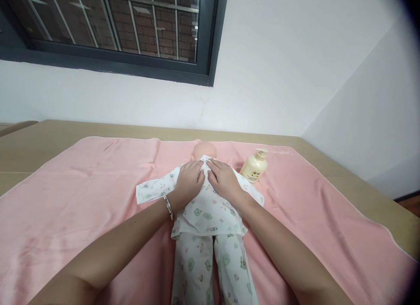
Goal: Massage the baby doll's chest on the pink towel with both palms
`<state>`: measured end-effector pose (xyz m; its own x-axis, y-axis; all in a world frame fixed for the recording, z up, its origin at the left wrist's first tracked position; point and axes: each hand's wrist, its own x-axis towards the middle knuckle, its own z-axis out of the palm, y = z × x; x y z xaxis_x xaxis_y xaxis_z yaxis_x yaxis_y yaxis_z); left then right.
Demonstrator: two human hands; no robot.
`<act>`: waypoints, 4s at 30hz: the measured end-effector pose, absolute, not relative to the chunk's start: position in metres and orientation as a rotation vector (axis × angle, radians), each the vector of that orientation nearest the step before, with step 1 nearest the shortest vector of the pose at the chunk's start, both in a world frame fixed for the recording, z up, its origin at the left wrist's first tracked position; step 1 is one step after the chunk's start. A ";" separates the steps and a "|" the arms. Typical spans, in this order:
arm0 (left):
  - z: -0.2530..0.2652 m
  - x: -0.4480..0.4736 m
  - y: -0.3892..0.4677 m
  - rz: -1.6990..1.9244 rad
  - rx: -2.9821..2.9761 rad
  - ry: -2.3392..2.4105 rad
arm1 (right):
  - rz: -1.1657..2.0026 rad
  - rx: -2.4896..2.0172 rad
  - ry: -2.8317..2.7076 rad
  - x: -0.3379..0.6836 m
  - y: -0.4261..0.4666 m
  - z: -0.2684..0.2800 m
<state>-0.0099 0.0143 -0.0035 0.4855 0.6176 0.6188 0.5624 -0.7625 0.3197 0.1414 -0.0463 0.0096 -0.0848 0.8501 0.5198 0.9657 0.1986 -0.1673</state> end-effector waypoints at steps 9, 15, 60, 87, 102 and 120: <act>-0.002 -0.012 0.007 1.264 2.675 1.122 | -0.321 -1.779 -1.752 0.133 -0.056 0.007; -0.001 -0.011 0.013 1.085 2.678 1.090 | -0.187 -1.761 -1.940 0.141 -0.048 0.012; -0.003 -0.012 0.007 1.326 2.684 1.220 | -0.335 -1.844 -1.649 0.130 -0.059 0.008; 0.008 -0.010 0.003 1.043 2.586 1.314 | -0.241 -1.950 -1.744 0.131 -0.058 0.017; -0.002 -0.010 0.013 1.072 2.564 1.136 | -0.193 -1.801 -1.872 0.141 -0.047 0.011; 0.000 -0.010 0.010 1.084 2.584 1.076 | -0.242 -1.739 -1.826 0.139 -0.051 0.009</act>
